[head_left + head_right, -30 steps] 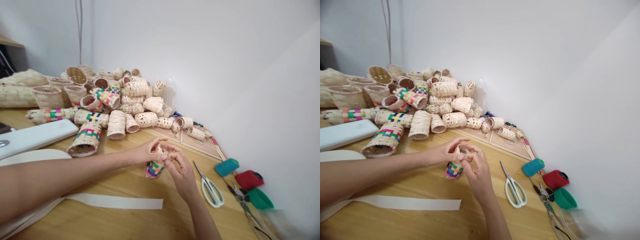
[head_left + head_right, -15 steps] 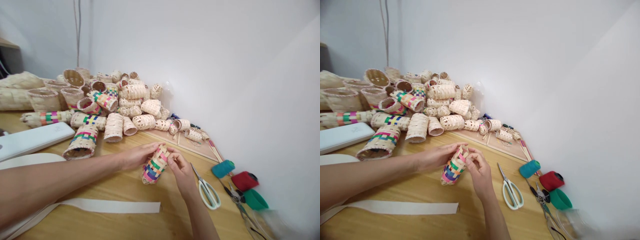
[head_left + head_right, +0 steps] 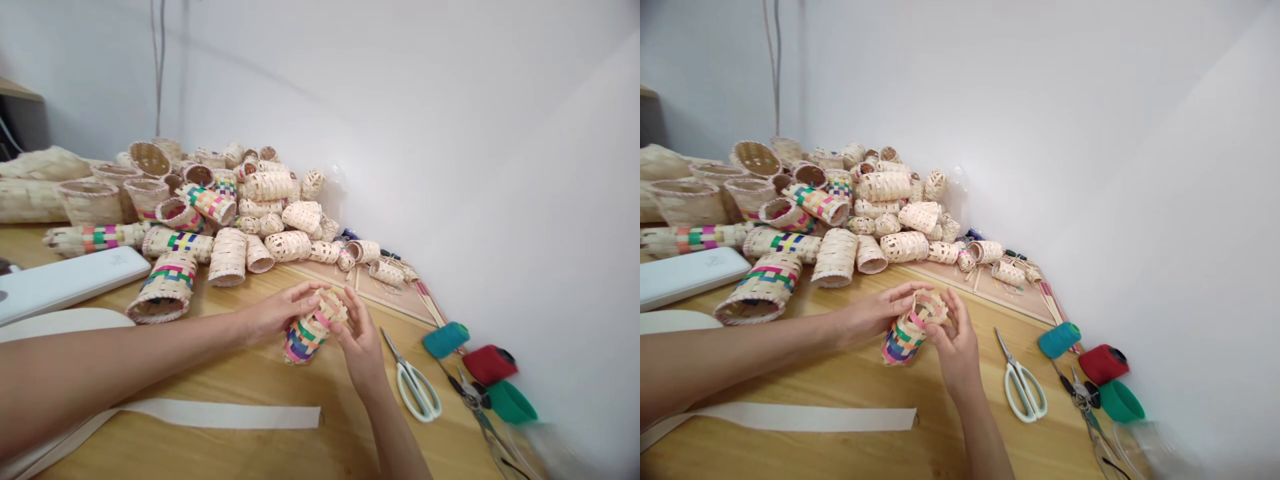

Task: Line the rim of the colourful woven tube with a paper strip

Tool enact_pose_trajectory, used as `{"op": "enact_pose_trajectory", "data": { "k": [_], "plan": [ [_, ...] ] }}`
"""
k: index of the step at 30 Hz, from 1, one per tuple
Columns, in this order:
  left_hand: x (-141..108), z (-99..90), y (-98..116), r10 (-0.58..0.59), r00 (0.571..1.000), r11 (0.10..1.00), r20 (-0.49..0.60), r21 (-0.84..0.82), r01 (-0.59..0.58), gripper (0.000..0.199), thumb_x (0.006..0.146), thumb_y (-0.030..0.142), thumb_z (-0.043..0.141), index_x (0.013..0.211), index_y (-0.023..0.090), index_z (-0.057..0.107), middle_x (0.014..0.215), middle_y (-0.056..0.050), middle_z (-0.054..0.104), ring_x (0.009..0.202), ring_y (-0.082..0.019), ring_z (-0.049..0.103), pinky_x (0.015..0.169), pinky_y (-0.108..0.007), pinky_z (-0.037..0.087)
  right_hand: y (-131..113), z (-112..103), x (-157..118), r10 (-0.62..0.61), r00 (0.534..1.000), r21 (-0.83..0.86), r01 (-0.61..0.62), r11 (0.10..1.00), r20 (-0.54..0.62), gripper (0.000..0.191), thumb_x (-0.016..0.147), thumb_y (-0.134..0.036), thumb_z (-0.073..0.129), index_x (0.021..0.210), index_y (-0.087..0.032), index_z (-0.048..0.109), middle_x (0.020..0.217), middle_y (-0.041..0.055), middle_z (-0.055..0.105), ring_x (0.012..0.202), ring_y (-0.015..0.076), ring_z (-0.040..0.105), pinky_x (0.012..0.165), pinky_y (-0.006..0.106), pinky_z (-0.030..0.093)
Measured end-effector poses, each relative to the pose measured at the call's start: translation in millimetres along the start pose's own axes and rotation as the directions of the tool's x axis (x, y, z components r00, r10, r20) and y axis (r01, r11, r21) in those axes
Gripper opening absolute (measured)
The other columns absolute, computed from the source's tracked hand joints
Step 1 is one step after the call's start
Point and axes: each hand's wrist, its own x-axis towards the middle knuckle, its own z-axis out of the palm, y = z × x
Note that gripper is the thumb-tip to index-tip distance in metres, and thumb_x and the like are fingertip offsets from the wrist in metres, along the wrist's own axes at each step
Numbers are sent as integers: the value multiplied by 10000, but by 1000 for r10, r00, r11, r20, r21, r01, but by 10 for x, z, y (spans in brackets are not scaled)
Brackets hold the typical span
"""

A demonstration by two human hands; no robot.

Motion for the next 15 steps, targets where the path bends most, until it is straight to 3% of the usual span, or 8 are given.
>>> {"op": "enact_pose_trajectory", "data": {
  "k": [3,7,11,15],
  "plan": [
    [-7,7,-4,13,1000,999,19,-36,-12,488,783,478,697,1193,253,557,1034,-43,661,1005,-221,601,875,-325,444,37,27,0,40,998,86,-44,995,49,828,768,-486,714,1456,-232,329,1338,115,574,1209,285,562,989,446,490],
    [-10,14,-2,9,1000,999,-6,-37,-9,425,801,477,672,1169,294,567,1032,-19,671,1011,-234,598,881,-350,447,43,-12,10,91,991,71,-99,993,99,857,784,-482,699,1481,-211,281,1341,115,572,1193,290,575,964,439,509],
    [-2,26,4,29,999,999,-37,-23,-29,397,800,448,678,1154,304,572,1038,1,663,973,-213,599,852,-330,451,7,-13,0,84,994,52,-87,995,66,744,785,-426,715,1414,-195,392,1317,105,591,1186,271,579,995,410,488],
    [5,31,2,34,998,998,-43,-58,-36,404,824,407,650,1192,275,547,1027,-18,663,987,-198,587,866,-312,440,-23,44,-17,37,999,108,-41,993,34,618,754,-392,743,1294,-214,501,1286,92,613,1155,267,599,919,383,535]
  ]
}}
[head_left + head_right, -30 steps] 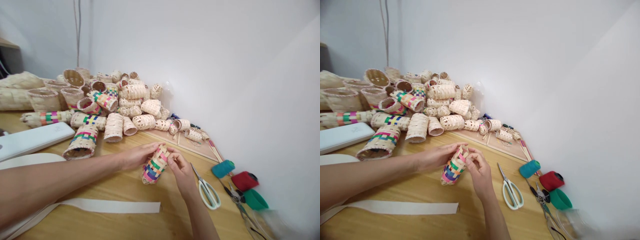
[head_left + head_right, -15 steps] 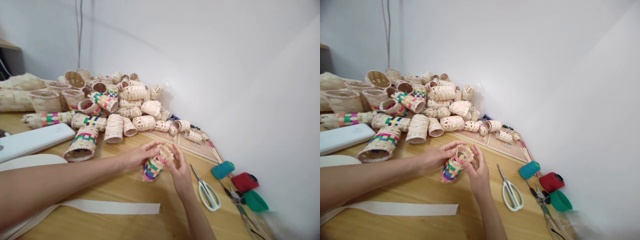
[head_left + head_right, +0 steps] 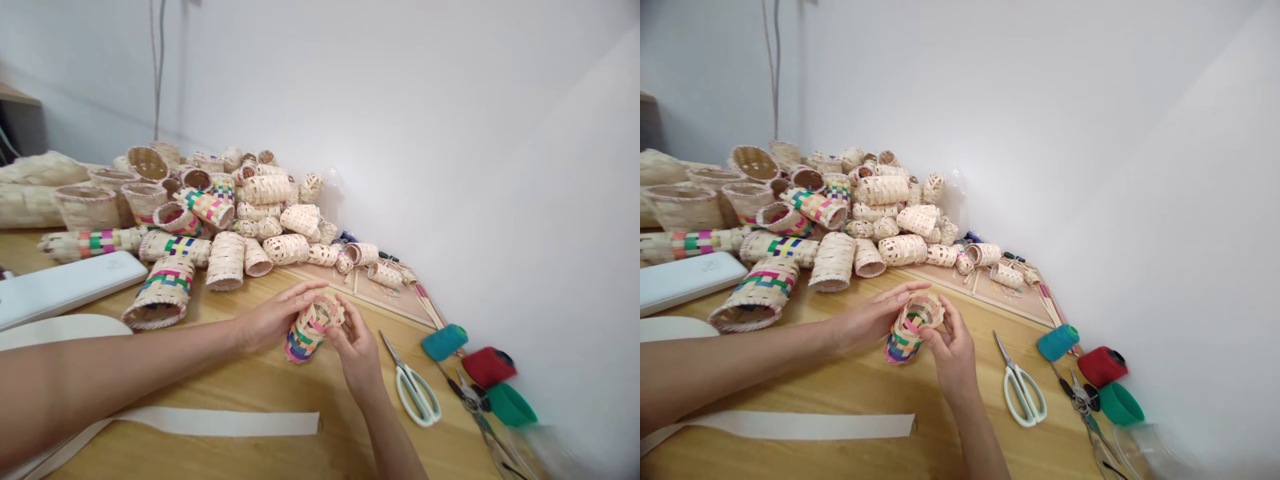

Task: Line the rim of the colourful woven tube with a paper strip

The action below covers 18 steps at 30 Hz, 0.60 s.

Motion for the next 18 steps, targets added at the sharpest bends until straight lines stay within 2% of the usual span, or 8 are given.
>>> {"op": "enact_pose_trajectory", "data": {
  "k": [4,7,12,18],
  "plan": [
    [-9,-11,-9,-17,1000,1000,17,10,17,363,792,358,678,1116,222,587,1015,-40,656,962,-198,579,847,-304,433,-20,26,-7,9,999,13,-10,1000,30,586,707,-393,779,1214,-227,535,1281,95,608,1104,271,623,861,370,553],
    [-22,-29,-19,-12,999,999,48,31,11,312,773,360,684,1038,210,618,1020,-51,646,950,-209,574,830,-308,433,-5,9,-1,18,998,36,-21,999,63,578,672,-384,808,1164,-236,543,1269,90,604,1082,261,630,878,370,540],
    [-35,-81,-50,-7,999,999,51,43,5,413,772,368,677,1133,262,508,1058,-40,643,932,-212,585,794,-327,436,68,-50,26,20,995,48,-25,999,101,579,650,-372,832,1119,-244,518,1219,95,613,1066,260,632,895,387,526],
    [19,-201,-68,50,989,974,137,213,-79,462,751,415,713,1099,212,488,1079,-50,606,998,-213,564,826,-316,419,29,-97,26,64,983,50,-73,996,170,567,658,-387,830,1099,-243,504,1262,83,592,1106,248,612,925,369,496]
  ]
}}
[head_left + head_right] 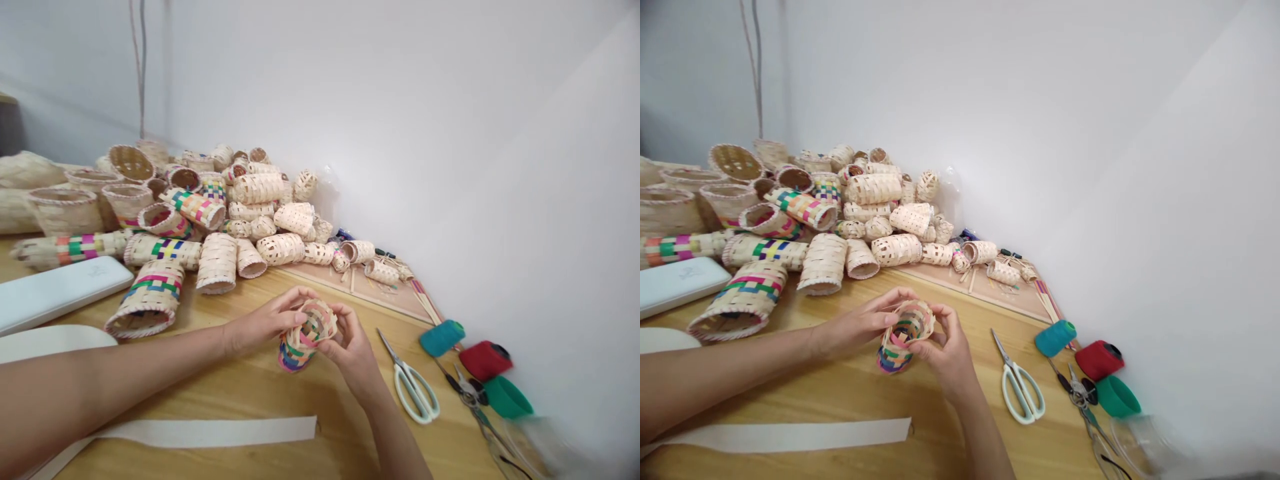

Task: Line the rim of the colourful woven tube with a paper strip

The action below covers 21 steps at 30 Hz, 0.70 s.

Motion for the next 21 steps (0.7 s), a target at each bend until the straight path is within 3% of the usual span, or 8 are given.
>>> {"op": "enact_pose_trajectory", "data": {
  "k": [4,8,11,16,21],
  "plan": [
    [17,-40,56,25,998,988,49,151,-32,504,754,491,692,1105,198,479,1058,-53,597,1005,-218,547,842,-318,411,-47,3,-17,21,1000,-16,-21,1000,19,556,687,-402,808,1111,-241,487,1262,82,596,1077,239,624,906,367,500],
    [-5,-18,132,14,1000,971,11,238,-16,489,749,528,681,1079,212,506,1020,-30,578,1014,-221,534,852,-310,416,-25,19,-8,6,1000,-37,-6,999,6,565,692,-456,794,1102,-240,471,1230,88,621,1070,245,629,892,374,509],
    [-19,-16,136,2,1000,967,-6,255,0,504,765,559,656,1119,239,494,1068,-34,582,1058,-231,539,865,-318,425,18,31,12,-27,1000,-38,27,999,-10,586,695,-479,784,1121,-242,458,1224,102,633,1065,259,637,878,393,522],
    [2,-87,67,53,996,957,70,283,-70,596,767,593,645,1216,241,470,1201,-72,575,1101,-216,546,871,-304,432,63,41,28,-33,999,-23,32,999,-38,600,690,-514,765,1125,-255,443,1110,93,702,979,270,678,834,414,542],
    [47,-161,33,21,996,971,87,235,-41,648,704,547,736,1202,224,477,1186,-79,612,1096,-227,571,897,-337,439,64,29,15,-8,1000,-23,7,1000,-29,559,746,-435,745,1163,-244,425,1086,84,715,962,252,688,838,395,541]
  ]
}}
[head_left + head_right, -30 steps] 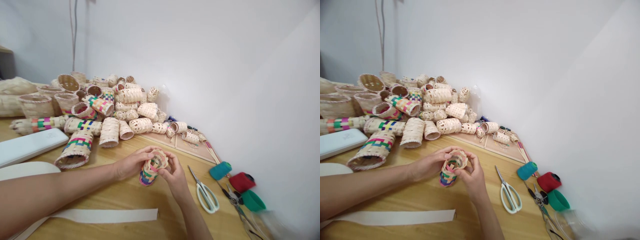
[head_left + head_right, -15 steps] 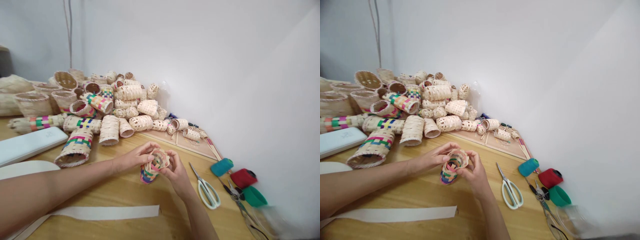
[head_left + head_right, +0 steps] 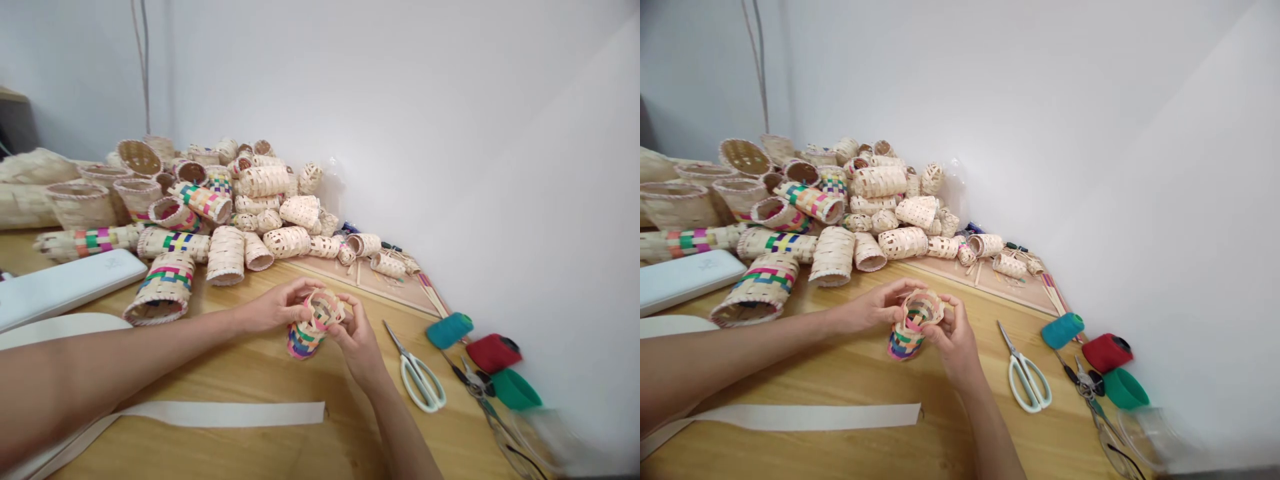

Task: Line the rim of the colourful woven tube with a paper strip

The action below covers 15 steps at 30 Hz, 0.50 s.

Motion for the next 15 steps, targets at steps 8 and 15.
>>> {"op": "enact_pose_trajectory", "data": {
  "k": [8,15],
  "plan": [
    [16,-4,31,-43,999,999,-22,21,43,637,701,472,769,1195,194,478,1221,-111,612,1122,-243,576,914,-361,453,1,0,-8,-26,999,-37,27,999,24,655,807,-427,697,1355,-243,389,1248,83,644,1120,250,626,953,388,500],
    [9,31,48,-12,1000,1000,-16,28,12,587,765,540,687,1175,173,480,1143,-99,633,1066,-227,581,878,-336,471,10,72,-41,-7,1000,-53,6,999,-28,740,855,-454,635,1466,-219,289,1353,90,568,1229,255,553,996,397,486]
  ]
}}
